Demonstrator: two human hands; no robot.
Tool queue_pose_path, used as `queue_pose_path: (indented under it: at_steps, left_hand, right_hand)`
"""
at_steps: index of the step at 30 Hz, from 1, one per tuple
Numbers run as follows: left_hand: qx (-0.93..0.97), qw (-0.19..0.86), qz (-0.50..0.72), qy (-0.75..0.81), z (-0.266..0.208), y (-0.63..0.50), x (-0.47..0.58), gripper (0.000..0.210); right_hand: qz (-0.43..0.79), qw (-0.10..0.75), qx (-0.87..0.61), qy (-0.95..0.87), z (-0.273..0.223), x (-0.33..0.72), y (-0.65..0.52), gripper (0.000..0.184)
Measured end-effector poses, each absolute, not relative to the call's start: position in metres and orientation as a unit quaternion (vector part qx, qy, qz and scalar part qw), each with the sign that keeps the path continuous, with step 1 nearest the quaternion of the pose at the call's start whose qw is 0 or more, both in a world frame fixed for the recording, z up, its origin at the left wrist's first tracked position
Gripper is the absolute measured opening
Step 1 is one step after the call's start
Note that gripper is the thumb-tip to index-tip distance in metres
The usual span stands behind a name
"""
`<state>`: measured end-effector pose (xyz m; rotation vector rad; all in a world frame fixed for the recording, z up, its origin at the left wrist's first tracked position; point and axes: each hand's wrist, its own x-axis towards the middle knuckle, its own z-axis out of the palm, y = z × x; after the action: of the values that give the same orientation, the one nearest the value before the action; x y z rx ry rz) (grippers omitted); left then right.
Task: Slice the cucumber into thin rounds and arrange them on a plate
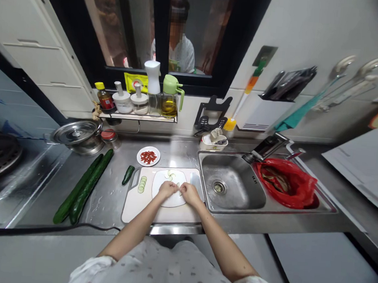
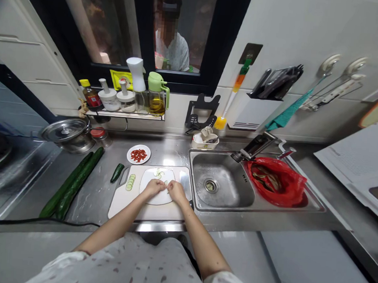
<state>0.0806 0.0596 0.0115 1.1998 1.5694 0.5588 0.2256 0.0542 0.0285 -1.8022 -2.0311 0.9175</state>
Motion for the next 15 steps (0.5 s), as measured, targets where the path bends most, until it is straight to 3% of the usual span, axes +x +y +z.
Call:
queue_pose_path:
  at_steps: [9,15]
  left_hand:
    - [0.569,0.379,0.119,0.72,0.013,0.064,0.09,0.017]
    - [0.62,0.306,0.079,0.719,0.021,0.055,0.089,0.017]
  right_hand:
    - [0.223,0.004,-0.675,-0.704,0.03,0.211,0.05,0.019]
    - [0.208,0.02,-0.67,-0.712,0.033,0.216,0.039,0.023]
